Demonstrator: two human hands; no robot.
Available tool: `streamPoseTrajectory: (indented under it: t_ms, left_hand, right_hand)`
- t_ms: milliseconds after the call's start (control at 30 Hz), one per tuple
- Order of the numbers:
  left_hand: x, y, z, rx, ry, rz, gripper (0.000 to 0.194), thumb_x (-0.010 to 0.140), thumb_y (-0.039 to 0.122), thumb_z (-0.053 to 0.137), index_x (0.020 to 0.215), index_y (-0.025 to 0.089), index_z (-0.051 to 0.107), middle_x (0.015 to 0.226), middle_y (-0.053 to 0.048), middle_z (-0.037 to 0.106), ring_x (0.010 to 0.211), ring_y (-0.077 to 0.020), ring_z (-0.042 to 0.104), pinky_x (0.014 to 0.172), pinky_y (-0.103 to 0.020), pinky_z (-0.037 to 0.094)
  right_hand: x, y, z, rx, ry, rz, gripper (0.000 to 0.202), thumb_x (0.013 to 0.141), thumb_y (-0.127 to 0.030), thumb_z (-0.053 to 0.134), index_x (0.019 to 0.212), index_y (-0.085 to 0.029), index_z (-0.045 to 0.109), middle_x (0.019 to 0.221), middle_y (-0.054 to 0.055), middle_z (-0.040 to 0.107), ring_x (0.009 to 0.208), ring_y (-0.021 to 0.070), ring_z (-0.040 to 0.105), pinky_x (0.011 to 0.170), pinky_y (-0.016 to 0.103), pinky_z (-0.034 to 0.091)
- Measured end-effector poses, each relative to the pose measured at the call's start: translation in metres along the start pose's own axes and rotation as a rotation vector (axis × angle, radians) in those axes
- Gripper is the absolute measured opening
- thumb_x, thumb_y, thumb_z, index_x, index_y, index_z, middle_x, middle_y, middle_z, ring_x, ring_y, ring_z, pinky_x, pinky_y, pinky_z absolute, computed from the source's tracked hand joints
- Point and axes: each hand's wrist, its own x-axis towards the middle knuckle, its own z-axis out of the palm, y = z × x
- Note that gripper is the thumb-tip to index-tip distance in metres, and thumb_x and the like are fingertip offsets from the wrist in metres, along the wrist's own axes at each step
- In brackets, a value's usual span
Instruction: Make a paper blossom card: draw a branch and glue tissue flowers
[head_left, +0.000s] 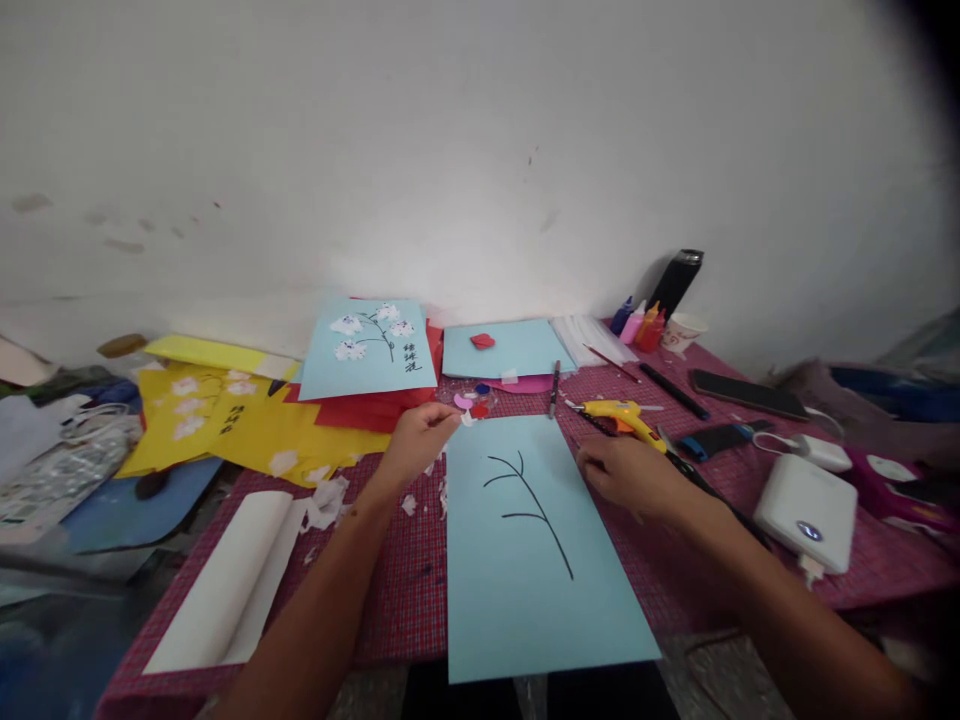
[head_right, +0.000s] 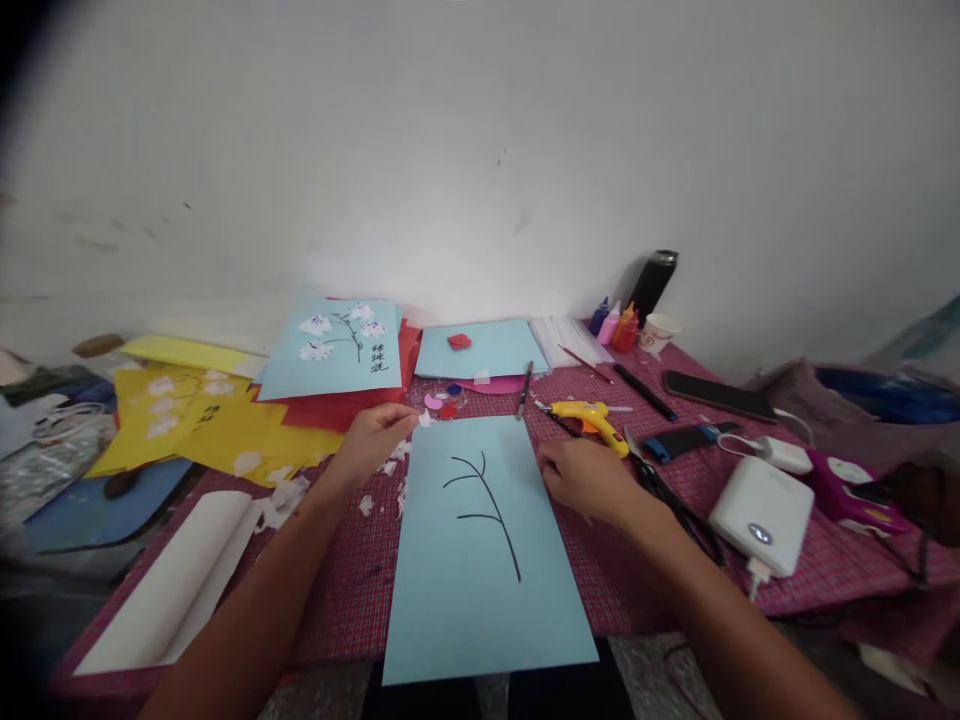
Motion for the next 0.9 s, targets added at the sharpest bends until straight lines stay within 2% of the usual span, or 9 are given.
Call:
streamPoseTrajectory:
  t_ms: [100,133,200,267,367,467,667,800,900]
  left_hand:
    - [-0.006,0.01,0.005,-0.102,-0.093,-0.008,0.029,0.084,0.042,0.059,0.091,0.017,0.072,0.085,-0.002,0.071,0.076,-0.0161,0.062,0.067,-0.025,0.046]
    - [-0.008,0.012,0.007,-0.124,-0.129,-0.01,0.029,0.084,0.042,0.059,0.09,0.017,0.072,0.085,-0.002,0.071,0.076,-0.0157,0.062,0.067,-0.025,0.046]
    - [-0.012,0.016,0.012,-0.146,-0.198,-0.034,0.027,0.083,0.04,0.06,0.089,0.016,0.073,0.083,-0.002,0.071,0.074,-0.0152,0.062,0.064,-0.024,0.045]
    - [-0.014,0.018,0.017,-0.137,-0.237,-0.068,0.027,0.082,0.039,0.06,0.088,0.016,0.073,0.08,-0.002,0.07,0.069,-0.0147,0.061,0.061,-0.024,0.044]
    - [-0.016,0.017,0.022,-0.081,-0.27,-0.066,0.026,0.082,0.037,0.058,0.086,0.016,0.073,0.074,-0.001,0.068,0.064,-0.0139,0.058,0.057,-0.023,0.041]
    - [-0.015,0.012,0.026,-0.013,-0.298,0.026,0.025,0.083,0.034,0.055,0.081,0.016,0.072,0.072,0.001,0.066,0.064,-0.0128,0.056,0.057,-0.023,0.039]
    - [-0.012,0.004,0.03,0.036,-0.285,0.11,0.022,0.083,0.03,0.054,0.078,0.016,0.071,0.075,0.001,0.066,0.071,-0.0138,0.057,0.061,-0.023,0.04]
    - [-0.013,0.005,0.03,0.025,-0.277,0.092,0.024,0.085,0.031,0.053,0.083,0.017,0.072,0.079,0.0,0.068,0.071,-0.0142,0.059,0.061,-0.023,0.041]
    - [-0.014,0.009,0.029,-0.067,-0.278,0.062,0.026,0.087,0.03,0.053,0.098,0.018,0.073,0.092,-0.002,0.073,0.08,-0.0158,0.063,0.068,-0.025,0.046]
  right_hand:
    - [-0.01,-0.007,-0.007,-0.04,0.061,-0.005,0.015,0.085,-0.022,0.058,0.078,-0.02,0.071,0.084,0.009,0.07,0.079,0.0215,0.063,0.066,0.029,0.04]
    - [-0.009,-0.014,-0.008,-0.005,0.115,-0.007,0.013,0.085,-0.024,0.058,0.086,-0.02,0.071,0.089,0.009,0.07,0.082,0.0219,0.063,0.069,0.029,0.041]
    - [-0.002,-0.034,-0.008,0.184,0.184,-0.013,0.027,0.085,-0.024,0.06,0.111,-0.021,0.067,0.097,0.008,0.069,0.08,0.0189,0.062,0.072,0.029,0.044]
    - [0.011,-0.057,-0.004,0.411,0.128,-0.038,0.043,0.083,-0.025,0.064,0.125,-0.021,0.058,0.097,0.006,0.068,0.072,0.0153,0.061,0.067,0.027,0.045]
    - [0.031,-0.083,0.005,0.507,0.074,-0.061,0.06,0.075,-0.025,0.072,0.131,-0.021,0.052,0.094,0.004,0.066,0.071,0.0149,0.059,0.063,0.026,0.044]
    - [0.044,-0.093,0.013,0.513,0.034,-0.052,0.054,0.071,-0.024,0.075,0.122,-0.019,0.058,0.084,0.002,0.064,0.068,0.0142,0.057,0.059,0.024,0.04]
    - [0.053,-0.094,0.022,0.696,0.003,-0.03,0.01,0.075,-0.019,0.063,0.085,-0.018,0.065,0.069,-0.002,0.06,0.06,0.0112,0.052,0.055,0.023,0.037]
    - [0.057,-0.091,0.028,0.896,0.004,0.042,0.008,0.073,-0.025,0.065,0.075,-0.017,0.064,0.063,-0.003,0.058,0.054,0.0096,0.049,0.05,0.022,0.035]
    - [0.058,-0.089,0.031,1.122,-0.018,0.13,0.016,0.071,-0.031,0.07,0.074,-0.017,0.063,0.056,-0.005,0.055,0.046,0.0082,0.045,0.043,0.021,0.032]
